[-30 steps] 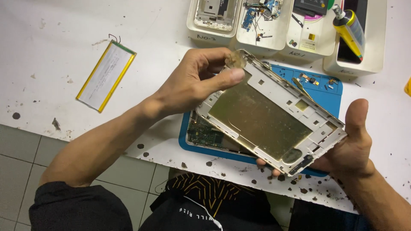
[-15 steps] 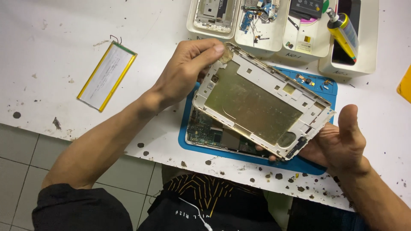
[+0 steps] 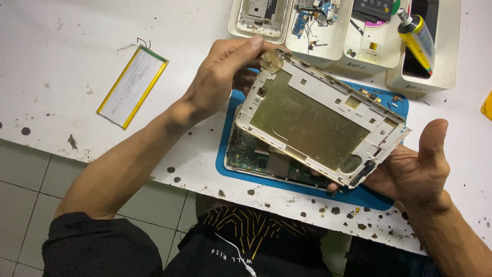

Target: Disassembling and inspecting the internal components of a tablet using repair tools

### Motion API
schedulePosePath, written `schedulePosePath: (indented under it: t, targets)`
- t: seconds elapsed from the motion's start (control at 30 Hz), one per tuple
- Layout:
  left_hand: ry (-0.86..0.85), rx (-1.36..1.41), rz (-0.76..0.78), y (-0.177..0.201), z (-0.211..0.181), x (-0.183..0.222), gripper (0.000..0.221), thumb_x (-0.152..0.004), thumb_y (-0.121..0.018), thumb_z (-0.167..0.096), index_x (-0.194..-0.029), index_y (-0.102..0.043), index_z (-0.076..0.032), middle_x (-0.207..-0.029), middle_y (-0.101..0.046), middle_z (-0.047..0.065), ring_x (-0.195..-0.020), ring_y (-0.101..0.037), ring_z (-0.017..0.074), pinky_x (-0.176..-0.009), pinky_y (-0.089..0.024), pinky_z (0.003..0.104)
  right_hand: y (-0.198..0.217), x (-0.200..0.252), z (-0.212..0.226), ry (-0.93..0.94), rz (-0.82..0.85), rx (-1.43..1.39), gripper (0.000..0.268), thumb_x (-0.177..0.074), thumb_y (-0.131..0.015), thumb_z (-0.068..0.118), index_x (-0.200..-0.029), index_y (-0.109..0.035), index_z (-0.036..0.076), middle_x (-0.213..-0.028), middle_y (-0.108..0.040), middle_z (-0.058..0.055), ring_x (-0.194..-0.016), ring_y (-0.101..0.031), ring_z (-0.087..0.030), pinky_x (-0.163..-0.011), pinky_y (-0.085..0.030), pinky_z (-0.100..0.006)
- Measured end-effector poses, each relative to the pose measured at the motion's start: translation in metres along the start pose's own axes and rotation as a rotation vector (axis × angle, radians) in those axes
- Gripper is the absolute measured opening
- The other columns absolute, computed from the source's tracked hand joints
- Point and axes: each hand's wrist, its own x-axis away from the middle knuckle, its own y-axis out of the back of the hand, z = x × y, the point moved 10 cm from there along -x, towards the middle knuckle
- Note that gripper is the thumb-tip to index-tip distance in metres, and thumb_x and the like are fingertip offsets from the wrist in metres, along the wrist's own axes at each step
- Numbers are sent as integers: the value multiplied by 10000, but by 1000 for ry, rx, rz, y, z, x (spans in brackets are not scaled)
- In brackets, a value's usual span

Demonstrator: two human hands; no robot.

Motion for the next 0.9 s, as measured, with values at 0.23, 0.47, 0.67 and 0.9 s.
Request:
schedulePosePath:
  t: [0.23,0.47,0.67,0.9]
  targets:
    - [-211,-193,21,-2,-10,0,210,-1060,-537,-237,-1119,-663,-79,-1073,-676,64,-971,-638,143,-879,-549,221,-5,1,5,21,115,165,1012,-964,-245,736,-1573,-321,-68,-1636,-313,-304,-1143,-645,-550,-915,-592,-649]
    - [-114,-151,-4,-4,-4,2,172,-994,-673,-139,-1145,-676,-56,-1100,-730,84,-1000,-732,172,-910,-657,260,3,3,6,22,27,124,1015,-947,-333,738,-1572,-324,-61,-1638,-320,-281,-1355,-517,-515,-972,-572,-659]
    - [-123,-189,56,-12,-12,3,190,-967,-682,-134,-1123,-704,-27,-1102,-760,142,-1003,-776,254,-889,-691,329,5,18,-3,-28,102,181,981,-966,-237,740,-1593,-237,-14,-1642,-303,-284,-1355,-529,-508,-1044,-523,-652]
    - [-176,-453,-20,-16,-24,12,268,-929,-707,-89,-1183,-718,-5,-994,-754,102,-829,-710,164,-727,-636,236,65,34,-41,-130,-126,177,953,-999,-123,654,-1423,-502,-110,-1379,-638,-337,-1331,-597,-461,-1151,-442,-569]
